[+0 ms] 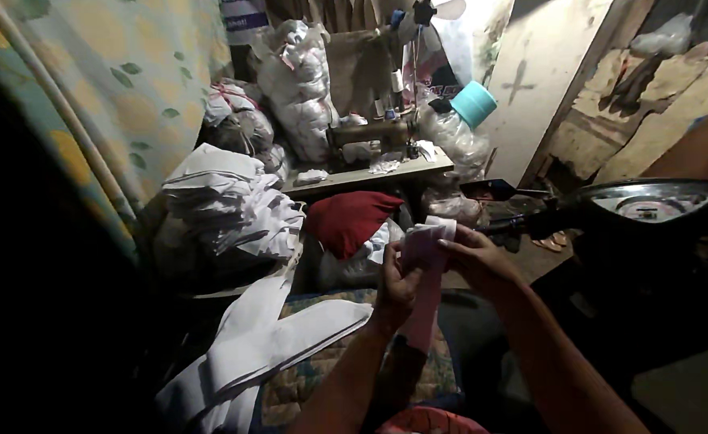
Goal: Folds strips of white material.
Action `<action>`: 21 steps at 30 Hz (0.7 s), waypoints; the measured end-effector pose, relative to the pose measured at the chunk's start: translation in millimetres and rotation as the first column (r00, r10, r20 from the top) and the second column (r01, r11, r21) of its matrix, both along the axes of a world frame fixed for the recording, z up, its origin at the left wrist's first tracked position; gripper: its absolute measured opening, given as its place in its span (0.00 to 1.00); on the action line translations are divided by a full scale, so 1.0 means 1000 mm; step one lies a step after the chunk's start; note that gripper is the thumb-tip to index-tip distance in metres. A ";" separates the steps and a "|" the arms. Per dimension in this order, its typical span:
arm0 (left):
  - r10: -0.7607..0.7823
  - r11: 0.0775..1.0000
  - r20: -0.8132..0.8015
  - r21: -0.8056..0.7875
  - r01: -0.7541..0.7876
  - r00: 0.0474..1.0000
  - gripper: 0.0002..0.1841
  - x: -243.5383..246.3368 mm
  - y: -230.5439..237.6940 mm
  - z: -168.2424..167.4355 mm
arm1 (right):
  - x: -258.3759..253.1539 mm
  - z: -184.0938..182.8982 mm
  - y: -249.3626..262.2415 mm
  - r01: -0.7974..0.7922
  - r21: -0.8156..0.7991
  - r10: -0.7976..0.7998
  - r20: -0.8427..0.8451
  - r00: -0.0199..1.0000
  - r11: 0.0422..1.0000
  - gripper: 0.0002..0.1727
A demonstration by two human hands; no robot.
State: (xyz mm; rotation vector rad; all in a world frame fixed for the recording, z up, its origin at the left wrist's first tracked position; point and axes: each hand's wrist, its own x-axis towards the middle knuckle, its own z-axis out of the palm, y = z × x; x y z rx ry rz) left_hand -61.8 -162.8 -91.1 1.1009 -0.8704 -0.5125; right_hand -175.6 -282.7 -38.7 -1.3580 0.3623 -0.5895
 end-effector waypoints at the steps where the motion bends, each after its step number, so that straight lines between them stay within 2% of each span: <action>1: 0.039 0.998 0.001 0.049 -0.039 0.999 0.25 -0.001 0.000 -0.010 | 0.002 -0.013 0.003 0.022 0.075 -0.022 -0.008 1.000 0.997 0.13; 4: 0.178 0.976 0.059 0.118 -0.184 0.982 0.17 -0.002 0.000 -0.034 | 0.004 -0.042 0.009 0.079 0.174 -0.067 -0.070 0.995 0.982 0.14; 8: 0.265 0.964 0.042 -0.001 -0.265 0.963 0.12 -0.004 0.001 -0.046 | 0.004 -0.055 0.017 0.118 0.207 -0.093 -0.128 0.987 0.971 0.13; 10: 0.238 0.970 0.046 -0.053 -0.236 0.970 0.09 -0.003 0.003 -0.047 | 0.004 -0.058 0.019 0.127 0.206 -0.102 -0.130 0.986 0.970 0.13; 12: 0.206 0.978 0.069 -0.027 -0.205 0.976 0.10 -0.001 0.004 -0.047 | 0.005 -0.058 0.022 0.128 0.212 -0.099 -0.145 0.985 0.969 0.13; 16: 0.098 0.990 -0.060 0.109 -0.091 0.993 0.27 0.002 0.005 -0.044 | 0.004 -0.056 0.025 0.102 0.189 -0.075 -0.144 0.987 0.977 0.14; 19: -0.032 0.974 -0.137 0.217 0.062 0.990 0.25 0.005 0.009 -0.044 | 0.004 -0.056 0.027 0.103 0.146 -0.081 -0.151 0.985 0.984 0.14; 21: -0.088 0.945 -0.079 0.309 0.108 0.993 0.23 0.006 0.013 -0.046 | 0.002 -0.057 0.031 0.089 0.073 -0.078 -0.141 0.987 0.993 0.16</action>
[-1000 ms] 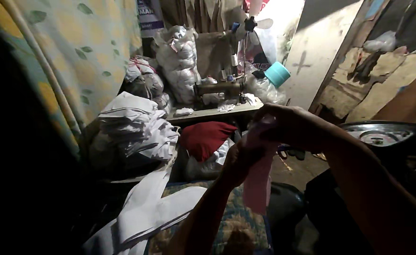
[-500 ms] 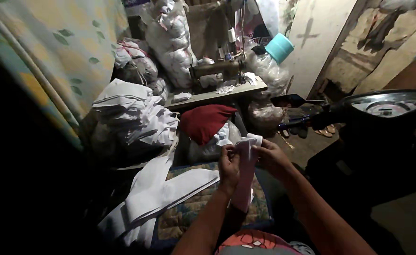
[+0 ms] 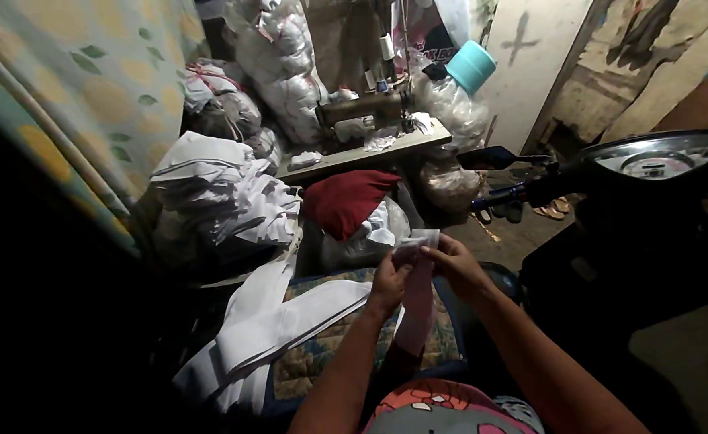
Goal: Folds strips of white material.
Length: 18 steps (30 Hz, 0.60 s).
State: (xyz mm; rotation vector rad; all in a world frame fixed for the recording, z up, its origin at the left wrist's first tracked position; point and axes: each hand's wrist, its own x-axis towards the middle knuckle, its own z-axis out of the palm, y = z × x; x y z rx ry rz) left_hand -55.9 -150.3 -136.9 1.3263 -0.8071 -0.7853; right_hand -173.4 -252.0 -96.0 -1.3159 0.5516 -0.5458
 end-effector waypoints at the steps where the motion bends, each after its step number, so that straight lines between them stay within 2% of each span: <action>1: -0.012 1.000 0.091 0.018 0.011 0.996 0.23 0.001 0.001 -0.002 | -0.001 -0.001 0.001 -0.018 -0.064 0.018 -0.003 1.000 0.998 0.19; 2: -0.008 1.000 0.175 0.018 0.005 0.984 0.22 0.001 0.002 -0.002 | -0.001 -0.002 0.002 -0.035 -0.134 0.034 -0.009 0.999 0.990 0.21; 4: 0.023 1.000 0.249 -0.012 -0.021 0.968 0.20 0.000 0.002 0.001 | -0.002 0.002 0.003 -0.043 -0.247 0.037 -0.030 0.999 0.968 0.19; 6: -0.051 0.993 0.157 -0.097 0.067 0.986 0.25 0.001 0.005 0.002 | -0.004 0.013 0.003 -0.021 -0.274 0.022 0.001 1.000 0.961 0.13; 8: -0.228 0.963 0.032 -0.137 0.231 0.973 0.28 0.002 0.012 -0.001 | -0.009 0.021 -0.003 0.008 -0.266 0.015 0.086 0.996 0.964 0.10; 11: -0.473 0.880 -0.096 0.001 0.475 0.876 0.16 0.001 0.025 -0.007 | -0.020 0.032 -0.023 0.037 -0.294 0.020 0.190 0.982 0.955 0.10; 13: -0.605 0.794 -0.147 -0.033 0.607 0.783 0.15 0.004 0.032 -0.027 | -0.029 0.036 -0.038 0.079 -0.294 -0.001 0.256 0.967 0.952 0.09; 15: -0.660 0.745 -0.206 -0.057 0.665 0.722 0.18 0.007 0.041 -0.044 | -0.037 0.036 -0.049 0.144 -0.233 -0.072 0.294 0.953 0.962 0.10; 18: -0.660 0.726 -0.293 -0.011 0.687 0.692 0.25 0.008 0.061 -0.064 | -0.048 0.025 -0.066 0.258 -0.099 -0.223 0.269 0.937 0.961 0.08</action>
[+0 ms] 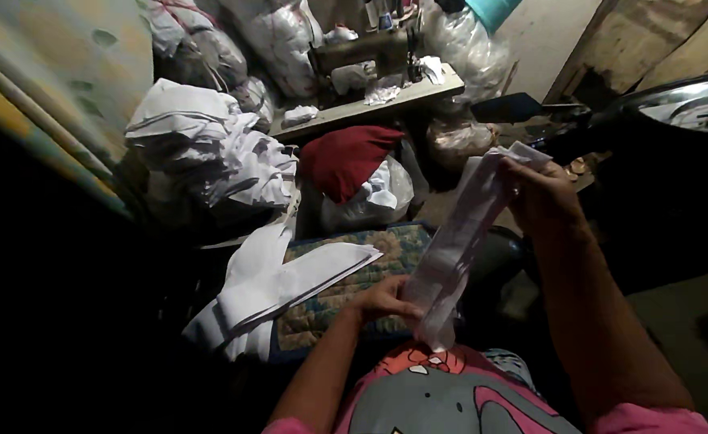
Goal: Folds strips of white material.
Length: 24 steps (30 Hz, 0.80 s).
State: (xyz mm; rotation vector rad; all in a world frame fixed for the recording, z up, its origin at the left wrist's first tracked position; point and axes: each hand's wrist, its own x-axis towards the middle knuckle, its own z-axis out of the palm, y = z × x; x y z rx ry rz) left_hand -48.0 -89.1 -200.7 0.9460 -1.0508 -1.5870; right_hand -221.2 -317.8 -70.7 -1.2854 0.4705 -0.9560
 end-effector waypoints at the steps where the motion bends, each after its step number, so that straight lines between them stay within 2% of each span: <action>1: 0.001 0.999 0.003 0.034 -0.001 1.000 0.29 0.001 0.007 -0.005 | -0.003 -0.007 -0.006 0.036 0.042 -0.036 -0.008 0.999 0.998 0.07; 3: 0.037 0.992 0.036 0.116 -0.040 0.999 0.33 0.006 0.024 -0.008 | -0.008 -0.023 -0.015 0.134 0.121 -0.128 -0.060 0.990 0.984 0.05; 5: 0.071 0.979 0.091 0.187 -0.087 0.993 0.31 0.019 0.039 -0.006 | -0.013 -0.044 -0.024 0.236 0.186 -0.206 -0.165 0.964 0.954 0.06; 8: 0.108 0.941 0.299 0.276 -0.194 0.948 0.29 0.047 0.058 0.008 | -0.027 -0.092 -0.036 0.306 0.227 -0.214 -0.356 0.910 0.924 0.12; 10: 0.108 0.901 0.525 0.307 -0.306 0.845 0.30 0.065 0.064 0.013 | -0.039 -0.131 -0.040 0.243 0.211 -0.119 -0.472 0.874 0.947 0.14; 12: 0.050 0.847 0.717 0.339 -0.410 0.696 0.29 0.081 0.066 0.005 | -0.046 -0.170 -0.036 0.131 0.136 -0.028 -0.581 0.814 0.982 0.15; 14: -0.004 0.794 0.844 0.329 -0.512 0.536 0.29 0.087 0.067 -0.016 | -0.046 -0.196 -0.028 0.031 0.042 0.010 -0.747 0.665 0.999 0.19; 17: -0.019 0.743 0.928 0.261 -0.616 0.371 0.29 0.080 0.067 -0.032 | -0.038 -0.211 -0.020 -0.075 -0.045 -0.009 -0.907 0.422 0.996 0.21; 18: 0.014 0.744 0.944 0.210 -0.634 0.330 0.28 0.077 0.069 -0.035 | -0.037 -0.213 -0.020 -0.085 -0.062 -0.024 -0.920 0.392 0.994 0.22; 21: 0.108 0.750 0.958 0.097 -0.654 0.266 0.21 0.073 0.077 -0.042 | -0.036 -0.219 -0.026 -0.101 -0.098 -0.049 -0.912 0.408 0.990 0.26; 24: 0.089 0.755 0.968 0.087 -0.650 0.234 0.16 0.072 0.081 -0.043 | -0.029 -0.212 -0.028 -0.172 -0.123 -0.055 -0.933 0.356 0.977 0.23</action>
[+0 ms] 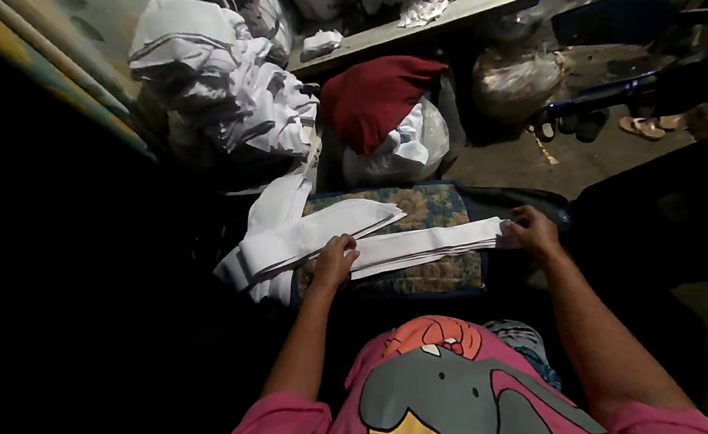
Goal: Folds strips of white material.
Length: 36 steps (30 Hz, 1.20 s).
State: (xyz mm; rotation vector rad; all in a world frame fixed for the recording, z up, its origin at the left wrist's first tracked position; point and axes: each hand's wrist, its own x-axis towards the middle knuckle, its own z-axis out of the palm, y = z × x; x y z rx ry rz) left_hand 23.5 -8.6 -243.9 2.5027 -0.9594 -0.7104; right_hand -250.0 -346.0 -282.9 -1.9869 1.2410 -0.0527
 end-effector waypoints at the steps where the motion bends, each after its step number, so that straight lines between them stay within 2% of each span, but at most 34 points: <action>1: -0.003 1.000 0.009 0.004 0.003 1.000 0.16 0.000 0.001 -0.001 | 0.003 0.002 0.000 -0.022 -0.018 0.021 -0.031 0.999 1.000 0.22; 4: -0.003 1.000 0.027 0.009 0.003 1.000 0.17 0.000 0.001 -0.004 | 0.006 -0.006 -0.002 -0.093 -0.094 0.082 -0.111 0.990 0.991 0.24; 8: -0.005 0.997 0.026 0.073 0.004 1.000 0.15 0.000 -0.002 -0.002 | 0.011 -0.011 -0.004 -0.125 -0.105 0.103 -0.188 0.977 0.987 0.20; 10: -0.002 0.998 0.032 0.069 -0.001 0.999 0.15 0.000 -0.001 -0.004 | 0.013 -0.010 -0.003 -0.129 -0.112 0.108 -0.174 0.979 0.985 0.18; 14: -0.004 0.999 0.014 0.037 0.004 1.000 0.22 -0.003 0.003 -0.007 | 0.013 -0.013 -0.001 -0.140 -0.139 0.118 -0.153 0.981 0.980 0.18; 20: 0.024 0.996 0.090 0.089 -0.032 0.996 0.21 -0.005 -0.001 -0.007 | 0.006 -0.016 0.000 -0.176 -0.245 0.154 -0.106 0.982 0.953 0.14; 24: 0.029 0.999 0.188 -0.025 -0.025 0.982 0.15 -0.011 0.002 -0.008 | 0.003 -0.019 0.000 -0.183 -0.301 0.157 -0.110 0.981 0.936 0.13; 29: -0.037 0.965 0.260 -0.240 0.102 0.965 0.15 -0.009 0.018 -0.016 | -0.002 -0.018 0.000 -0.204 -0.334 0.186 -0.085 0.979 0.920 0.13; 32: 0.008 0.941 0.185 -0.334 0.055 0.983 0.15 -0.009 0.020 -0.011 | -0.007 -0.017 0.000 -0.182 -0.360 0.183 -0.033 0.983 0.915 0.16; 36: 0.180 0.866 -0.119 -0.451 -0.214 0.976 0.12 -0.009 0.013 0.004 | -0.009 -0.008 -0.001 -0.131 -0.320 0.168 0.093 0.981 0.938 0.19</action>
